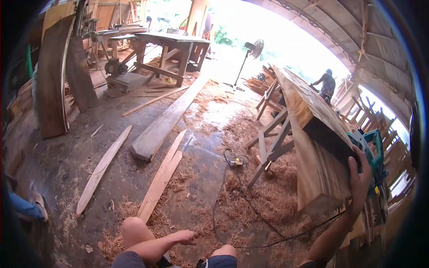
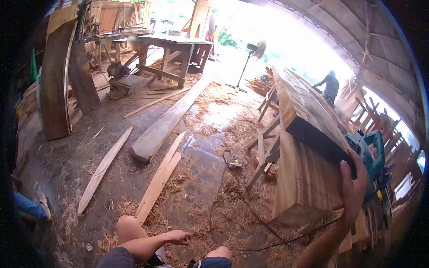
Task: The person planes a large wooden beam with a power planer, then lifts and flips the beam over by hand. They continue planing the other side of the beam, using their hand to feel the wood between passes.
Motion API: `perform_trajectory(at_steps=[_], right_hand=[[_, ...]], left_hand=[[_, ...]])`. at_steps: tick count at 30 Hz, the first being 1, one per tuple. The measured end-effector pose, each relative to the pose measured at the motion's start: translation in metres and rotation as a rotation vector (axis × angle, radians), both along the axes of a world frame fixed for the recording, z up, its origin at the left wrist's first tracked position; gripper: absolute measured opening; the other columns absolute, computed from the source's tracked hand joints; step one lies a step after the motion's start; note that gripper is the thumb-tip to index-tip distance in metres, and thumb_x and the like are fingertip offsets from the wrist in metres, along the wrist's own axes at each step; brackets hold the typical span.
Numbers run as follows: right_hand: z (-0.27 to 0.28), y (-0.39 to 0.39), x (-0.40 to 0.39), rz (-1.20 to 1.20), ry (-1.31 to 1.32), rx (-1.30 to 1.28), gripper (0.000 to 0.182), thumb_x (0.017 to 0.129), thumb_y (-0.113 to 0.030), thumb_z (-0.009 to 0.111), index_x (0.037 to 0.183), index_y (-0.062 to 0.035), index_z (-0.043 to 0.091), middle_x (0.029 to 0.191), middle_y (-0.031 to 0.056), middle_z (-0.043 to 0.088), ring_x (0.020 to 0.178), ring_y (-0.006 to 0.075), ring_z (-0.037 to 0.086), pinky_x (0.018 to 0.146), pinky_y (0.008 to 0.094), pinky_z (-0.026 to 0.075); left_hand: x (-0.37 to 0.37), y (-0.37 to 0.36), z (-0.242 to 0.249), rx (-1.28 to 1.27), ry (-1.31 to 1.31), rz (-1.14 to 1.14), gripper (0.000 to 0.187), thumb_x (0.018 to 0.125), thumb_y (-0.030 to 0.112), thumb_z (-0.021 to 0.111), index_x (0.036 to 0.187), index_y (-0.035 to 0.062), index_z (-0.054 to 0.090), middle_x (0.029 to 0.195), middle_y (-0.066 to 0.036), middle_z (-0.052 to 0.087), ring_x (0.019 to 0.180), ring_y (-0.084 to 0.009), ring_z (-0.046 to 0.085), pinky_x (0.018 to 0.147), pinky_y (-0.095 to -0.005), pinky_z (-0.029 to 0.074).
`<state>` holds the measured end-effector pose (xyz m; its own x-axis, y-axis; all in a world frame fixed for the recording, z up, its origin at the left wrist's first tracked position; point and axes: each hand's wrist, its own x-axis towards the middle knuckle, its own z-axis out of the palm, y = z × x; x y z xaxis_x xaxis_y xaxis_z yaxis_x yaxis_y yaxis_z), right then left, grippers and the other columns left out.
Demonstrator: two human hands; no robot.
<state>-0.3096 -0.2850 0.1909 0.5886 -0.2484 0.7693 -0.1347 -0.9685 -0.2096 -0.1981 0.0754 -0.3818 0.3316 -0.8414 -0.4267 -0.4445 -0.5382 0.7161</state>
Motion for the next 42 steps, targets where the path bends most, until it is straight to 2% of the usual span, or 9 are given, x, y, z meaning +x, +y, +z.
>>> perform_trajectory(at_steps=[14, 20, 25, 27, 28, 32, 36, 39, 42], right_hand=[[0.002, 0.009, -0.002, 0.024, 0.030, 0.019, 0.040, 0.100, -0.024, 0.060, 0.132, -0.0006, 0.062, 0.133, 0.0154, 0.063, 0.126, 0.0243, 0.056, 0.109, 0.0346, 0.038], [0.002, 0.016, 0.001, -0.121, -0.090, -0.067, 0.058, 0.088, -0.038, 0.074, 0.129, 0.0012, 0.061, 0.133, 0.0230, 0.060, 0.128, 0.0347, 0.055, 0.107, 0.0396, 0.041], [0.001, 0.002, -0.006, -0.069, -0.115, 0.100, 0.078, 0.075, -0.045, 0.083, 0.132, 0.0022, 0.057, 0.132, 0.0274, 0.060, 0.127, 0.0413, 0.055, 0.107, 0.0436, 0.043], [0.002, -0.014, -0.012, -0.043, -0.090, 0.147, 0.082, 0.075, -0.045, 0.084, 0.134, 0.0043, 0.055, 0.126, 0.0287, 0.063, 0.122, 0.0421, 0.059, 0.105, 0.0437, 0.046], [-0.001, -0.027, -0.029, -0.036, -0.085, 0.179, 0.084, 0.075, -0.045, 0.084, 0.135, 0.0053, 0.053, 0.122, 0.0294, 0.064, 0.120, 0.0425, 0.061, 0.103, 0.0437, 0.048], [0.008, -0.010, -0.036, -0.193, 0.054, 0.301, 0.082, 0.075, -0.043, 0.083, 0.130, 0.0105, 0.054, 0.110, 0.0297, 0.069, 0.108, 0.0419, 0.067, 0.096, 0.0443, 0.053], [0.010, -0.006, -0.041, -0.221, 0.096, 0.381, 0.076, 0.074, -0.044, 0.084, 0.120, 0.0114, 0.059, 0.106, 0.0285, 0.070, 0.105, 0.0401, 0.069, 0.092, 0.0453, 0.054], [0.011, -0.009, -0.042, -0.210, 0.081, 0.389, 0.064, 0.076, -0.042, 0.083, 0.110, 0.0093, 0.064, 0.102, 0.0283, 0.071, 0.102, 0.0400, 0.070, 0.089, 0.0459, 0.055], [0.007, -0.016, -0.042, -0.159, 0.090, 0.359, 0.061, 0.077, -0.039, 0.082, 0.110, 0.0095, 0.064, 0.099, 0.0278, 0.071, 0.099, 0.0393, 0.070, 0.087, 0.0456, 0.056]], left_hand=[[-0.008, 0.006, 0.015, -0.027, -0.026, 0.029, 0.056, 0.087, 0.046, 0.068, 0.128, 0.0086, 0.060, 0.117, -0.022, 0.068, 0.111, -0.0419, 0.064, 0.092, -0.0497, 0.052], [0.009, 0.002, 0.020, -0.084, -0.057, 0.052, 0.059, 0.092, 0.052, 0.066, 0.133, 0.0102, 0.060, 0.116, -0.017, 0.070, 0.104, -0.0330, 0.068, 0.090, -0.0419, 0.054], [0.065, -0.023, 0.096, -0.553, -0.024, 0.446, 0.037, 0.098, 0.035, 0.064, 0.115, 0.0018, 0.070, 0.108, -0.012, 0.073, 0.096, -0.0206, 0.066, 0.082, -0.0353, 0.053], [0.081, -0.039, 0.220, -0.610, 0.083, 0.517, 0.036, 0.102, 0.037, 0.055, 0.112, 0.0056, 0.071, 0.099, -0.006, 0.067, 0.091, -0.0162, 0.059, 0.081, -0.0306, 0.047], [0.107, -0.064, 0.293, -0.914, 0.057, 0.578, 0.039, 0.105, 0.038, 0.048, 0.115, 0.0058, 0.067, 0.102, -0.006, 0.066, 0.093, -0.0151, 0.059, 0.084, -0.0310, 0.046], [0.089, -0.107, 0.465, -1.194, 0.348, 0.587, 0.072, 0.100, 0.060, 0.045, 0.149, 0.0071, 0.038, 0.135, -0.014, 0.058, 0.122, -0.0267, 0.056, 0.101, -0.0378, 0.044], [0.099, -0.145, 0.522, -1.155, 0.425, 0.564, 0.100, 0.089, 0.075, 0.052, 0.154, 0.0033, 0.030, 0.145, -0.015, 0.049, 0.131, -0.0307, 0.047, 0.108, -0.0423, 0.039], [0.095, -0.164, 0.539, -1.186, 0.504, 0.433, 0.097, 0.091, 0.073, 0.051, 0.153, 0.0012, 0.033, 0.142, -0.015, 0.051, 0.131, -0.0279, 0.046, 0.106, -0.0422, 0.042], [0.088, -0.175, 0.552, -1.259, 0.236, 0.583, 0.075, 0.093, 0.062, 0.056, 0.135, 0.0002, 0.052, 0.124, -0.017, 0.062, 0.111, -0.0257, 0.059, 0.096, -0.0406, 0.049]])
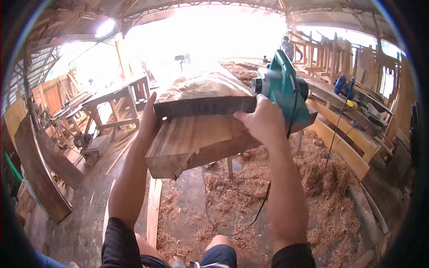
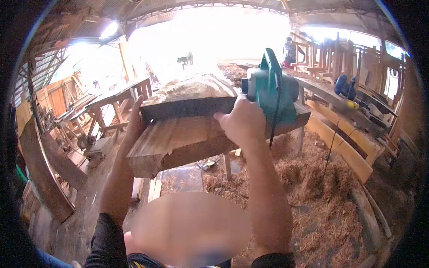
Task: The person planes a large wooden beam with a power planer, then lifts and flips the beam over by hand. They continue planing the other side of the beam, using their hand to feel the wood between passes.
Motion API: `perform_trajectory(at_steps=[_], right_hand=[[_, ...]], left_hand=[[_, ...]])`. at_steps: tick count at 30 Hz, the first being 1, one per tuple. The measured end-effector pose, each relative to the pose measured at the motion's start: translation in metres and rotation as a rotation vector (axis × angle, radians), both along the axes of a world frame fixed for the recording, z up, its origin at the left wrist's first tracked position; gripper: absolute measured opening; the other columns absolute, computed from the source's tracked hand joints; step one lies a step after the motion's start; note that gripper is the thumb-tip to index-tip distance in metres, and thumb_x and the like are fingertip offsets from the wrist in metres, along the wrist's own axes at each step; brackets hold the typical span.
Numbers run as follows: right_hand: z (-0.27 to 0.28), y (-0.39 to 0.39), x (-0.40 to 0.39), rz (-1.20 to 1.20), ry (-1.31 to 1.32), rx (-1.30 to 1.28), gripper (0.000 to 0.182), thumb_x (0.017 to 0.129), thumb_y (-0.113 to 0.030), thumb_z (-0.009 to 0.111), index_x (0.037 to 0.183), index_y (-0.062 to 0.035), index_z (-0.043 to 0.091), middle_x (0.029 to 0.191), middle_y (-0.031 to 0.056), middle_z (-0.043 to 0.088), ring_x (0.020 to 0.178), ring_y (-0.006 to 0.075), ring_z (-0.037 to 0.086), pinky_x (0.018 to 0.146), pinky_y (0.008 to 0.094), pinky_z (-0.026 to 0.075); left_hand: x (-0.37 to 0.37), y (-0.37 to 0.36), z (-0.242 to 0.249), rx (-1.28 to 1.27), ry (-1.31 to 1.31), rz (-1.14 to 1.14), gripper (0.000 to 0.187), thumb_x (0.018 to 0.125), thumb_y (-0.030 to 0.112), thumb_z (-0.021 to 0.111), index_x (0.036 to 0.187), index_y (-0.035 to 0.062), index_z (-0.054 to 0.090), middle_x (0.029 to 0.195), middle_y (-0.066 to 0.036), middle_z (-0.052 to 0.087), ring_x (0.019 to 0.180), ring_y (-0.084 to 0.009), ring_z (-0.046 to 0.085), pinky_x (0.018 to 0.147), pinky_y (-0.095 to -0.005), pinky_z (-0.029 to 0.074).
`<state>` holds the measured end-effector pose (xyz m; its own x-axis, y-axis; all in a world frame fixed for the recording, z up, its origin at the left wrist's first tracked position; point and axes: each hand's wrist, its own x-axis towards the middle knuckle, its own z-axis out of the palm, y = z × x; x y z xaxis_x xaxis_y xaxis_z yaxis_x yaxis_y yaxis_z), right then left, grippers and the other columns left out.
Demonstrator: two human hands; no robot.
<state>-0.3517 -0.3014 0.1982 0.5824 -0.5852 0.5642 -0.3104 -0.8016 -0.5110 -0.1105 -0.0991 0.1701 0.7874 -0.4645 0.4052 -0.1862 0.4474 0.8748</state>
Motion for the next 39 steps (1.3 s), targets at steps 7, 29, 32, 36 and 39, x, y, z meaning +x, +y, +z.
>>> perform_trajectory(at_steps=[7, 29, 32, 36, 39], right_hand=[[-0.010, -0.022, 0.014, 0.187, 0.011, -0.160, 0.047, 0.086, -0.028, 0.072, 0.115, 0.0081, 0.066, 0.100, 0.0267, 0.072, 0.095, 0.0391, 0.071, 0.090, 0.0449, 0.055], [-0.011, -0.011, 0.002, 0.185, -0.195, -0.102, 0.022, 0.084, -0.016, 0.063, 0.083, 0.0035, 0.073, 0.077, 0.0252, 0.070, 0.078, 0.0379, 0.072, 0.077, 0.0442, 0.059], [-0.016, -0.015, 0.007, 0.155, -0.248, -0.162, 0.019, 0.083, -0.016, 0.065, 0.084, 0.0008, 0.074, 0.076, 0.0241, 0.070, 0.075, 0.0364, 0.073, 0.073, 0.0436, 0.059], [-0.016, -0.015, 0.006, 0.164, -0.247, -0.131, 0.019, 0.083, -0.015, 0.065, 0.086, 0.0013, 0.074, 0.076, 0.0240, 0.070, 0.075, 0.0363, 0.073, 0.074, 0.0430, 0.059], [-0.017, -0.016, 0.008, 0.168, -0.251, -0.145, 0.020, 0.084, -0.015, 0.065, 0.089, 0.0020, 0.075, 0.077, 0.0236, 0.070, 0.075, 0.0361, 0.073, 0.073, 0.0421, 0.059]], left_hand=[[0.058, -0.016, -0.035, -0.406, -0.022, -0.041, 0.071, 0.096, 0.063, 0.046, 0.126, -0.0007, 0.057, 0.115, -0.017, 0.064, 0.105, -0.0277, 0.061, 0.094, -0.0422, 0.049], [0.009, 0.025, -0.008, -0.089, -0.073, 0.160, 0.055, 0.100, 0.048, 0.046, 0.146, 0.0157, 0.045, 0.132, -0.009, 0.055, 0.119, -0.0230, 0.055, 0.102, -0.0445, 0.041], [0.004, 0.031, -0.007, -0.027, -0.103, 0.161, 0.055, 0.103, 0.046, 0.039, 0.148, 0.0151, 0.043, 0.135, -0.010, 0.055, 0.122, -0.0220, 0.053, 0.103, -0.0447, 0.039], [-0.001, 0.029, -0.006, -0.023, -0.106, 0.120, 0.059, 0.103, 0.046, 0.039, 0.153, 0.0151, 0.037, 0.135, -0.012, 0.055, 0.122, -0.0237, 0.054, 0.103, -0.0466, 0.040], [-0.004, 0.025, -0.005, -0.097, -0.101, 0.119, 0.061, 0.101, 0.046, 0.042, 0.155, 0.0162, 0.034, 0.136, -0.013, 0.054, 0.120, -0.0259, 0.057, 0.104, -0.0487, 0.041]])
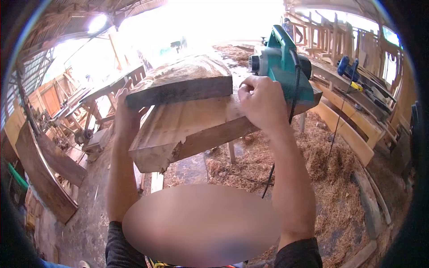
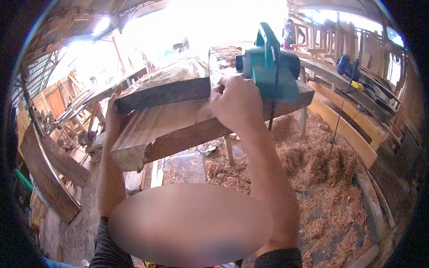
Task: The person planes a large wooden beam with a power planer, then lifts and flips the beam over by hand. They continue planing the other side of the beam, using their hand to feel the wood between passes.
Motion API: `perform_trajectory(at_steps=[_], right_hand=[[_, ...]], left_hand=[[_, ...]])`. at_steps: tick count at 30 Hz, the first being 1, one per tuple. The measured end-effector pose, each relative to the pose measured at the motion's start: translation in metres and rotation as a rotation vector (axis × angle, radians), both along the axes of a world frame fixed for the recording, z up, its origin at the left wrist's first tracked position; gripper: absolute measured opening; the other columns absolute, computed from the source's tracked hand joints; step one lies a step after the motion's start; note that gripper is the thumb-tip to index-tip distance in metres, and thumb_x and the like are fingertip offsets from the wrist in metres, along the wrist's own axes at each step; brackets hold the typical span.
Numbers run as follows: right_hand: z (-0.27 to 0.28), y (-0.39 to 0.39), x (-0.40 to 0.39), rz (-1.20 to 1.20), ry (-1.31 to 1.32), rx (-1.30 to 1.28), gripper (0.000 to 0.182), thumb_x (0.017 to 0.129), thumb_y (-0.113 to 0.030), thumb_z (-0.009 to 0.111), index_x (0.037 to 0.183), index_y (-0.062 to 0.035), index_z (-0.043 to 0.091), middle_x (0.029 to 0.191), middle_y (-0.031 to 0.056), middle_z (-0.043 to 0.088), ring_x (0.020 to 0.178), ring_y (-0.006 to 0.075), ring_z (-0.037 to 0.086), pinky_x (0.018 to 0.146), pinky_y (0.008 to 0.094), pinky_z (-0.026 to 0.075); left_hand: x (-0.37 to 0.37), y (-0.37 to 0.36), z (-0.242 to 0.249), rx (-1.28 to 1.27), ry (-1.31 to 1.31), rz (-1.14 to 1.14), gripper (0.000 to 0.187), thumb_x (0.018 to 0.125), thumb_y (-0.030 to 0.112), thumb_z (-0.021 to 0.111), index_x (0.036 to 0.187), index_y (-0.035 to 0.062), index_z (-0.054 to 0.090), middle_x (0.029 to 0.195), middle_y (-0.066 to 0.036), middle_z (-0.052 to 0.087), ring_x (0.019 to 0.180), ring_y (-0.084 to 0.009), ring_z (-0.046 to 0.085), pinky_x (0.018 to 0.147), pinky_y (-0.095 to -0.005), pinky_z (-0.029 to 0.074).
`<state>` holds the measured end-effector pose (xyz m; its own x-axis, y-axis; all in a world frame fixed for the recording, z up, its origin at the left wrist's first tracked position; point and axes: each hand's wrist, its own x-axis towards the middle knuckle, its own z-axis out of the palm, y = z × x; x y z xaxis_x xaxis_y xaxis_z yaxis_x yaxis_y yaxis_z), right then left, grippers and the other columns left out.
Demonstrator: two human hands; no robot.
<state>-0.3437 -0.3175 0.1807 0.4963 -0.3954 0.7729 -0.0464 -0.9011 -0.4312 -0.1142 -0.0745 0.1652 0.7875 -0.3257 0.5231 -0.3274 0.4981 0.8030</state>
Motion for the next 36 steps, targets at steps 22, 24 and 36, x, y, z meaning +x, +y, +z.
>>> perform_trajectory(at_steps=[22, 24, 36], right_hand=[[0.014, 0.021, 0.004, -0.001, 0.106, 0.162, 0.015, 0.087, -0.005, 0.064, 0.099, 0.0031, 0.068, 0.093, 0.0198, 0.071, 0.088, 0.0328, 0.072, 0.079, 0.0369, 0.055], [0.019, 0.019, 0.006, -0.009, 0.137, 0.142, 0.015, 0.086, -0.004, 0.064, 0.099, 0.0027, 0.068, 0.095, 0.0197, 0.071, 0.092, 0.0348, 0.071, 0.083, 0.0378, 0.054], [0.092, 0.012, 0.017, -0.251, 0.351, 0.591, 0.014, 0.088, -0.008, 0.068, 0.100, -0.0005, 0.072, 0.090, 0.0142, 0.072, 0.079, 0.0218, 0.071, 0.072, 0.0339, 0.055]], left_hand=[[0.013, 0.014, -0.012, -0.079, 0.243, -0.119, 0.040, 0.100, 0.035, 0.049, 0.124, 0.0049, 0.058, 0.129, -0.011, 0.054, 0.119, -0.0231, 0.051, 0.103, -0.0377, 0.040], [0.017, 0.022, -0.016, 0.065, 0.163, -0.086, 0.046, 0.100, 0.036, 0.052, 0.132, 0.0037, 0.055, 0.138, -0.012, 0.050, 0.130, -0.0243, 0.046, 0.112, -0.0387, 0.034], [0.012, 0.040, 0.069, 0.676, 0.173, -0.193, 0.072, 0.099, 0.013, 0.045, 0.159, -0.0001, 0.007, 0.166, -0.021, 0.010, 0.155, -0.0296, 0.007, 0.124, -0.0363, 0.008]])
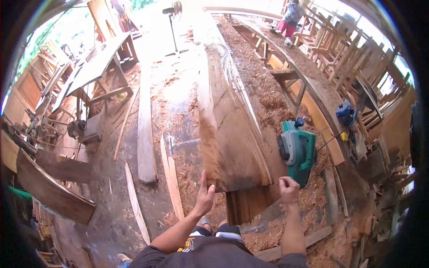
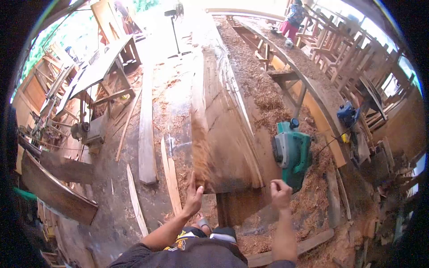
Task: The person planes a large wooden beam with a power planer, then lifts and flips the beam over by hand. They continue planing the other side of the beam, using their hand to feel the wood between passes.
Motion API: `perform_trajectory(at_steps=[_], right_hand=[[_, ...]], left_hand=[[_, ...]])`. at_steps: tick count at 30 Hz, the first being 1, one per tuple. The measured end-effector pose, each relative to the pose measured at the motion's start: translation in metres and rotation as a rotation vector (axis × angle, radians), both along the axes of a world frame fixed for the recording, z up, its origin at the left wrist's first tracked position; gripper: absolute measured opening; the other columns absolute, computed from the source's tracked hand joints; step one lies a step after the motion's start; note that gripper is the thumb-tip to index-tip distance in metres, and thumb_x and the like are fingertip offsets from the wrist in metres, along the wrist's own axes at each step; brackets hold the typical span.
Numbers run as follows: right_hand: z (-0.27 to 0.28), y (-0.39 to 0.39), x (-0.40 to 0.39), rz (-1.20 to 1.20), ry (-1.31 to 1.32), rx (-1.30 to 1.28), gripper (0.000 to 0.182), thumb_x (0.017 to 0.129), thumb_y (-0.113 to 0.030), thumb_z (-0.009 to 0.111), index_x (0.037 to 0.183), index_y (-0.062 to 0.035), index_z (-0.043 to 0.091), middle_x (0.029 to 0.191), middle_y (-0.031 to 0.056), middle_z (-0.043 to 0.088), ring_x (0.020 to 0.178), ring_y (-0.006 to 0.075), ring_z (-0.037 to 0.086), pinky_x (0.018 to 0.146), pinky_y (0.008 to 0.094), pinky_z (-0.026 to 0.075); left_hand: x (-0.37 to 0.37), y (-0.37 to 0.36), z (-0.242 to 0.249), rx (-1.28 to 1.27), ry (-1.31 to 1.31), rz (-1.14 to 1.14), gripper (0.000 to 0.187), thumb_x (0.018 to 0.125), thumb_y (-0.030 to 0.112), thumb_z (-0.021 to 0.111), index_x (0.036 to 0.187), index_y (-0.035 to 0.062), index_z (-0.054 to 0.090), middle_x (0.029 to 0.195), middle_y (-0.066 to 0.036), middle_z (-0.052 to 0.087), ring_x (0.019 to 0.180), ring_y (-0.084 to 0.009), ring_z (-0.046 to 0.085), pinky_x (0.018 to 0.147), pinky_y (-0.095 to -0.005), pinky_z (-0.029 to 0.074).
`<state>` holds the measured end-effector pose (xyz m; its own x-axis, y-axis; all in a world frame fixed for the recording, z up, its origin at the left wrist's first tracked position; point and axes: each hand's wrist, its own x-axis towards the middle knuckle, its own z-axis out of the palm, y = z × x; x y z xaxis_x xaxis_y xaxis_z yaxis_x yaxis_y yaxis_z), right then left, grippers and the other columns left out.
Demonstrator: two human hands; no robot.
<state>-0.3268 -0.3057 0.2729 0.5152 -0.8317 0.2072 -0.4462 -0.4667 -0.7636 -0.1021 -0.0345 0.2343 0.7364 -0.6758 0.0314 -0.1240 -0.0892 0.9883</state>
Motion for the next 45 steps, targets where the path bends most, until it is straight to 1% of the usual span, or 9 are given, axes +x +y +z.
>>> perform_trajectory(at_steps=[7, 12, 16, 18, 26, 31, 35, 41, 45], right_hand=[[0.059, -0.054, 0.004, -0.436, -0.022, -0.669, 0.034, 0.091, -0.012, 0.068, 0.122, -0.0002, 0.063, 0.096, 0.0162, 0.070, 0.082, 0.0297, 0.068, 0.080, 0.0402, 0.055], [0.047, -0.130, 0.011, -0.186, -0.067, 0.005, 0.042, 0.083, -0.014, 0.075, 0.120, 0.0016, 0.060, 0.091, 0.0122, 0.068, 0.081, 0.0283, 0.069, 0.076, 0.0395, 0.056], [0.065, -0.153, 0.020, -0.039, -0.178, 0.499, 0.027, 0.085, -0.017, 0.073, 0.104, -0.0021, 0.062, 0.076, 0.0069, 0.063, 0.058, 0.0169, 0.063, 0.055, 0.0320, 0.052], [0.075, -0.153, 0.022, -0.088, -0.145, 0.704, 0.025, 0.085, -0.017, 0.072, 0.104, -0.0029, 0.062, 0.071, 0.0055, 0.061, 0.054, 0.0167, 0.060, 0.051, 0.0316, 0.050], [0.148, 0.032, 0.024, -0.503, -0.228, 0.606, 0.031, 0.085, -0.013, 0.069, 0.113, -0.0013, 0.061, 0.067, 0.0029, 0.055, 0.048, 0.0121, 0.051, 0.046, 0.0272, 0.044], [0.166, 0.183, 0.052, -0.862, -0.310, 0.414, 0.045, 0.083, -0.006, 0.069, 0.124, 0.0024, 0.052, 0.082, 0.0082, 0.061, 0.055, 0.0123, 0.052, 0.049, 0.0271, 0.042], [0.187, 0.282, 0.106, -1.060, -0.357, 0.379, 0.049, 0.081, -0.006, 0.068, 0.127, 0.0033, 0.052, 0.117, 0.0124, 0.060, 0.057, 0.0139, 0.053, 0.049, 0.0283, 0.044], [0.173, 0.334, 0.164, -1.030, -0.230, 0.735, 0.030, 0.081, -0.012, 0.074, 0.104, 0.0021, 0.061, 0.073, 0.0044, 0.062, 0.060, 0.0131, 0.057, 0.056, 0.0290, 0.046], [0.161, 0.303, 0.191, -0.711, -0.208, 0.792, 0.033, 0.080, -0.012, 0.074, 0.107, 0.0019, 0.061, 0.082, 0.0072, 0.066, 0.068, 0.0143, 0.063, 0.064, 0.0315, 0.052]], left_hand=[[0.017, 0.011, -0.009, -0.031, 0.079, -0.183, 0.080, 0.101, 0.018, 0.052, 0.159, -0.0001, 0.001, 0.165, -0.024, 0.010, 0.154, -0.0295, 0.008, 0.123, -0.0351, 0.010], [0.043, 0.005, 0.025, 0.102, 0.468, -0.195, 0.089, 0.100, 0.023, 0.061, 0.159, 0.0019, -0.002, 0.158, -0.025, 0.029, 0.140, -0.0277, 0.042, 0.113, -0.0404, 0.038], [0.085, -0.023, -0.012, 0.018, 0.582, -0.043, 0.067, 0.100, 0.027, 0.064, 0.151, 0.0015, 0.029, 0.123, -0.015, 0.061, 0.107, -0.0184, 0.064, 0.089, -0.0342, 0.055], [0.105, -0.035, 0.004, 0.124, 0.613, -0.062, 0.043, 0.098, 0.034, 0.067, 0.118, -0.0020, 0.055, 0.097, -0.007, 0.066, 0.080, -0.0124, 0.064, 0.070, -0.0295, 0.056], [0.146, -0.036, 0.002, 0.283, 0.516, -0.371, 0.040, 0.095, 0.036, 0.072, 0.102, 0.0015, 0.053, 0.083, -0.005, 0.062, 0.073, -0.0120, 0.060, 0.061, -0.0280, 0.049], [0.204, -0.030, -0.004, 0.291, 0.576, -0.816, 0.034, 0.101, 0.027, 0.063, 0.112, -0.0047, 0.058, 0.104, -0.011, 0.071, 0.094, -0.0165, 0.067, 0.069, -0.0287, 0.053], [0.265, -0.033, 0.017, 0.341, 0.235, -0.858, 0.020, 0.099, 0.017, 0.065, 0.097, -0.0025, 0.066, 0.083, -0.006, 0.069, 0.075, -0.0127, 0.065, 0.064, -0.0271, 0.052], [0.251, -0.111, 0.107, -0.109, -0.433, -1.318, 0.025, 0.091, 0.023, 0.074, 0.103, 0.0024, 0.067, 0.085, -0.016, 0.067, 0.072, -0.0296, 0.067, 0.066, -0.0378, 0.052], [0.198, -0.162, 0.136, -0.375, -0.606, -1.540, 0.049, 0.086, 0.044, 0.073, 0.117, 0.0074, 0.066, 0.094, -0.017, 0.068, 0.079, -0.0369, 0.068, 0.070, -0.0439, 0.054]])
